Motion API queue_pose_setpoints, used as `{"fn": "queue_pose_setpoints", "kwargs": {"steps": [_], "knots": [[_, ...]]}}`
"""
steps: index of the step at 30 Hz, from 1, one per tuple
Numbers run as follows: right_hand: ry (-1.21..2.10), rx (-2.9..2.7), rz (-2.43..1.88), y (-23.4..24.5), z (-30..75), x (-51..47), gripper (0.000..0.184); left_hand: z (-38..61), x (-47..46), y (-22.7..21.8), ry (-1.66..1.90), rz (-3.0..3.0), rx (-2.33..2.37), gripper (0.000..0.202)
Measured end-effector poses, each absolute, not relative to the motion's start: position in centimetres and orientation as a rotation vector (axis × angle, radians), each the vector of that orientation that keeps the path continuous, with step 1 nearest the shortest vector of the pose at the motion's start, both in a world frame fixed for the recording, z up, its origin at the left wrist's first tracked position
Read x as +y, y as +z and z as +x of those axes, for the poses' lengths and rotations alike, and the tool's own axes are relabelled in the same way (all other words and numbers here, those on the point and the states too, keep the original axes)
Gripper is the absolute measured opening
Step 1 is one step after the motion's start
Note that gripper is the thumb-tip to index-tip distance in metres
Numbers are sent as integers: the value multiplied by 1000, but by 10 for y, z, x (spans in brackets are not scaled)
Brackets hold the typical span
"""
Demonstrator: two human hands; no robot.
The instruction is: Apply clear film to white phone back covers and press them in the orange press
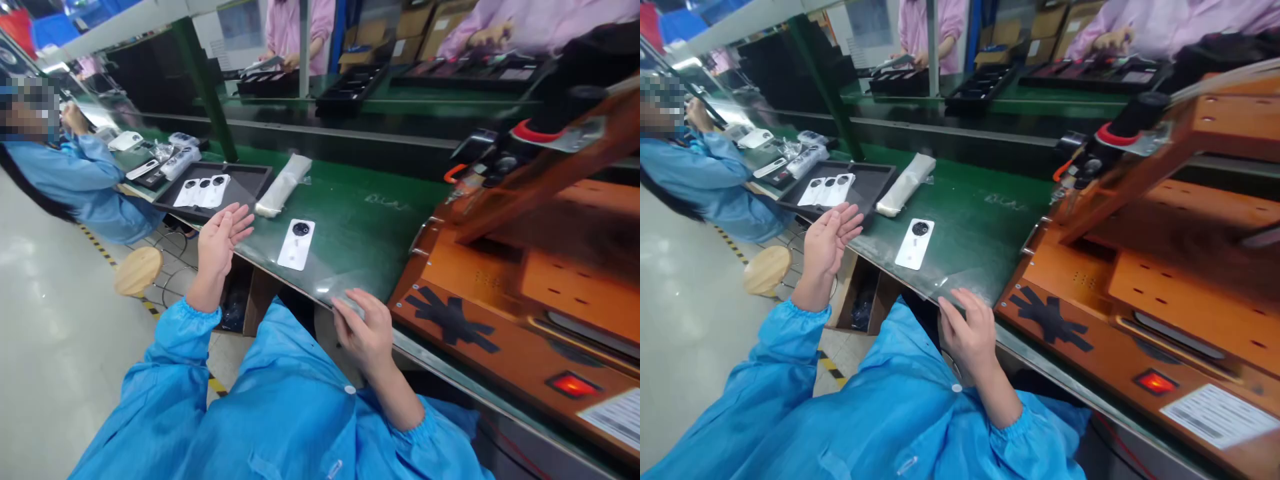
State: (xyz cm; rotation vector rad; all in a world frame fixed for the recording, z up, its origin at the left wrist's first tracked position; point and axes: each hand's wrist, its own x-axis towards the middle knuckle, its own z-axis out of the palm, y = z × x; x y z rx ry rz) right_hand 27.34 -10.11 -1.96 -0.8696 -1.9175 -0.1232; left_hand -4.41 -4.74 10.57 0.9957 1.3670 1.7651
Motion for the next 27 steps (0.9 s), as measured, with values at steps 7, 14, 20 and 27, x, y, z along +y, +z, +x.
{"fn": "queue_pose_setpoints", "kwargs": {"steps": [7, 14, 20, 27], "knots": [[-107, -2057, -953, -41, 271, -91, 15, -121, -92, 47, 1682, 856, 1801, 38], [-133, -2127, -1030, -38, 266, -93, 8, -174, -112, -42, 1229, 614, 2297, 37], [-114, -2125, -1021, -37, 266, -93, 7, -167, -99, -78, 793, 656, 2381, 41], [-47, -2107, -1062, -36, 260, -93, 12, -139, -89, -35, 740, 1021, 2565, 36]]}}
